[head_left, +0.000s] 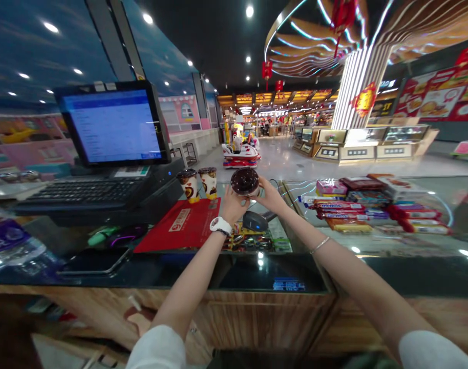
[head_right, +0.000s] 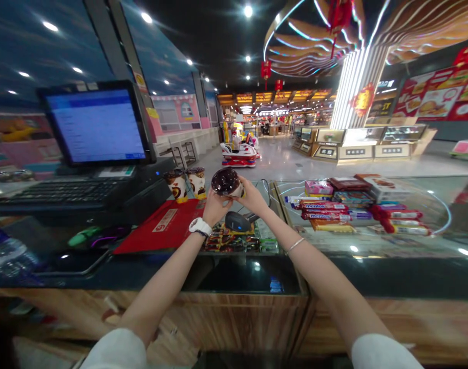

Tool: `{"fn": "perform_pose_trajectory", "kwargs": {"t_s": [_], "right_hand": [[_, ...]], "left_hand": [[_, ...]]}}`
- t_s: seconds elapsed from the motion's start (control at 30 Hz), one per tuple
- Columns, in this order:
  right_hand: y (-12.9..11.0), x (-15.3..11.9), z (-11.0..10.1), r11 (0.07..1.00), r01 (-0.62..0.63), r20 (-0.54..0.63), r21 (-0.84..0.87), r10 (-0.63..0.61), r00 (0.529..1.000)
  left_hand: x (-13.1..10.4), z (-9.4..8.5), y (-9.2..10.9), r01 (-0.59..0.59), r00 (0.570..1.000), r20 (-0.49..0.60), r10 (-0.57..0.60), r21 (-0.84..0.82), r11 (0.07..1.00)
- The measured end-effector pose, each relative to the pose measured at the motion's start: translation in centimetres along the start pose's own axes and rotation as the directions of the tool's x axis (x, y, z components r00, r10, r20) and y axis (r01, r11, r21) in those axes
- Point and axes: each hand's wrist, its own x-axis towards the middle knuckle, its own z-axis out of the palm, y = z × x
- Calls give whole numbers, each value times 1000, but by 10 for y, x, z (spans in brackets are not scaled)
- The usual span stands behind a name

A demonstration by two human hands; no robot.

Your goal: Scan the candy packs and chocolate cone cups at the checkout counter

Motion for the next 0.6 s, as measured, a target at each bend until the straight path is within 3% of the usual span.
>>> {"fn": "perform_pose_trajectory", "kwargs": {"t_s": [0.17, 0.3, 0.43, 0.53, 0.6], "right_hand": [[-5, -24, -29, 986, -106, -112, 133, 121, 986], [-5, -41, -49, 978, -110, -201, 177, 145, 969], [-4, -53, -71, 998, -66, -307, -13, 59, 950], [-7, -58, -81, 976, -7, -275, -217, -55, 960], [-9, -59, -83, 953, 9, -248, -304, -88, 965]], "left_hand": [[8, -11, 39, -18, 1000, 9, 18, -59, 998], [14, -9, 73, -93, 995, 33, 95, -53, 994], [18, 1, 89, -182, 982, 52, 183, -26, 983], [16, 5, 85, -220, 975, 49, 219, 11, 976], [12, 4, 75, -168, 986, 16, 167, 38, 985]]}}
